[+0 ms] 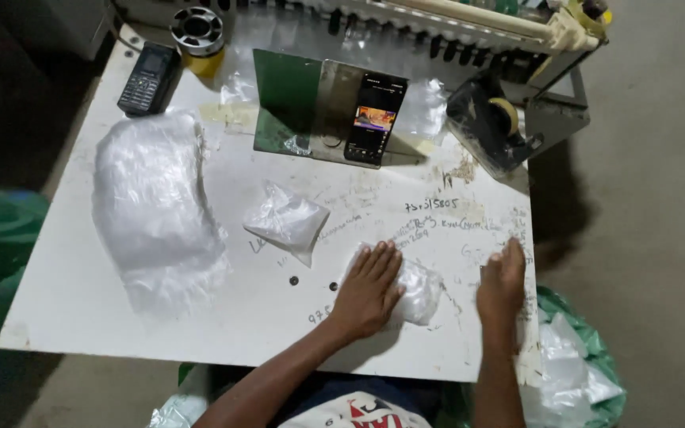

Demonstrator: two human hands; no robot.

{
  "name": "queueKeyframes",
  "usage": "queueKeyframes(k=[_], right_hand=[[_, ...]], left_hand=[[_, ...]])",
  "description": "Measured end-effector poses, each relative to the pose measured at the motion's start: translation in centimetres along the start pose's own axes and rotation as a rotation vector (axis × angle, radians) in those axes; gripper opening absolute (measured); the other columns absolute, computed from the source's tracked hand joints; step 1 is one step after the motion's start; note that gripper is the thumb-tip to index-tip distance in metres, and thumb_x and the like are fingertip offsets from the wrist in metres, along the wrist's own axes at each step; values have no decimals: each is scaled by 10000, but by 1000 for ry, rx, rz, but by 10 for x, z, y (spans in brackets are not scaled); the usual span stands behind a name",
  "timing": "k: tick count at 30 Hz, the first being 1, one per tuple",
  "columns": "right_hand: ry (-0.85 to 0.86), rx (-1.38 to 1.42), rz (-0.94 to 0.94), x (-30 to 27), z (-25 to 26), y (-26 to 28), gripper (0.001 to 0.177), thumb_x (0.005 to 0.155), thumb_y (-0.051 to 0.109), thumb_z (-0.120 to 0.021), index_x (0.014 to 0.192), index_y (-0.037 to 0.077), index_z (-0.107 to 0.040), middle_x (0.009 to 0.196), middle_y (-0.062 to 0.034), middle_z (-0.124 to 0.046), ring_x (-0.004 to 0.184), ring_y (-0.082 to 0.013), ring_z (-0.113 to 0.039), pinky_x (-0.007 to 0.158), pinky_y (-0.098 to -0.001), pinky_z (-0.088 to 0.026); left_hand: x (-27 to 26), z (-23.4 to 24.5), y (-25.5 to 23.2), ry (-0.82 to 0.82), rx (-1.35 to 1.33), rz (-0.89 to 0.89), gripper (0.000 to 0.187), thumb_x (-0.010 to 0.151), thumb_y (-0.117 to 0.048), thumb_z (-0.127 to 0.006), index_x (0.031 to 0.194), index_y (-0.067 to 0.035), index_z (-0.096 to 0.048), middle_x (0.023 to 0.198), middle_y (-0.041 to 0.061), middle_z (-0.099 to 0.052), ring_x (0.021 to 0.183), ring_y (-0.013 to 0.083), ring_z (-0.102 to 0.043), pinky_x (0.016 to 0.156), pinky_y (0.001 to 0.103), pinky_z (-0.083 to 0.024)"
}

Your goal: Packaging small white packets into clear plastic bags at a workstation.

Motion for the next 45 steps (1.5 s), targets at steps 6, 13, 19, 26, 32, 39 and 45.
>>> queueKeyframes(k=[6,13,19,26,32,39,45], right_hand=[[552,201,363,-73,-101,124,651,1068,305,-438,1646,85,-234,1629,-326,-258,1512,-493,-208,1259,-562,-145],[498,-232,794,-93,-127,89,890,965,449,-558,1628,-5,-176,1686,-259,-181,1548,-431,-162,1283,-514,-3],[489,462,553,-24,-114,59,755,1029,576,-362,1562,45,-434,1616,-136,-436,1523,-268,-338,1292,-414,-180],[463,688,62,-16,-24,7,817,640,-165,-639,1433,12,-554,1341,-165,-655,1214,-243,-632,1065,-400,-518],[765,547,-160,-82,-59,-21,486,748,-4,-861,1194,-20,-671,1042,-173,-753,882,-253,-714,774,-401,-606],[470,17,321,-75,-47,53,278,910,171,-790,1179,117,-749,990,-40,-615,803,-164,-597,710,-327,-529],[794,-139,518,-72,-71,43,227,1033,226,-542,1197,130,-667,1140,-156,-675,1019,-463,-691,855,-559,-572]], left_hand=[[6,-3,20,-112,231,-45,508,1018,-262,-444,1406,25,-604,1545,215,-504,1495,386,-368,1283,509,-159],[-24,-7,24,171,350,8,691,917,-265,-435,1560,-19,-378,1657,187,-316,1572,363,-173,1291,523,-54],[-10,-22,16,-214,34,-136,681,873,-263,-669,1459,44,-504,1480,332,-500,1433,493,-411,1234,564,-276],[5,-9,-14,-126,-442,-69,126,997,-227,-652,1078,-149,-708,1133,64,-682,977,270,-668,798,399,-502],[-26,25,3,-189,-1096,655,343,1042,-374,-578,1193,-82,-678,1102,135,-677,1018,276,-628,923,432,-480],[-32,47,12,-251,-188,294,313,1016,-297,-658,1225,-68,-699,1115,155,-605,1030,345,-608,920,437,-492],[-11,8,44,152,42,30,177,923,-204,-701,1075,-120,-734,997,125,-664,941,351,-635,801,457,-502]])
Point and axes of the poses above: each hand's wrist, its own x-axis towards the middle knuckle, its own z-axis out of the back of the hand, y = z × x, the point moved 3 cm from there along x, towards the middle knuckle
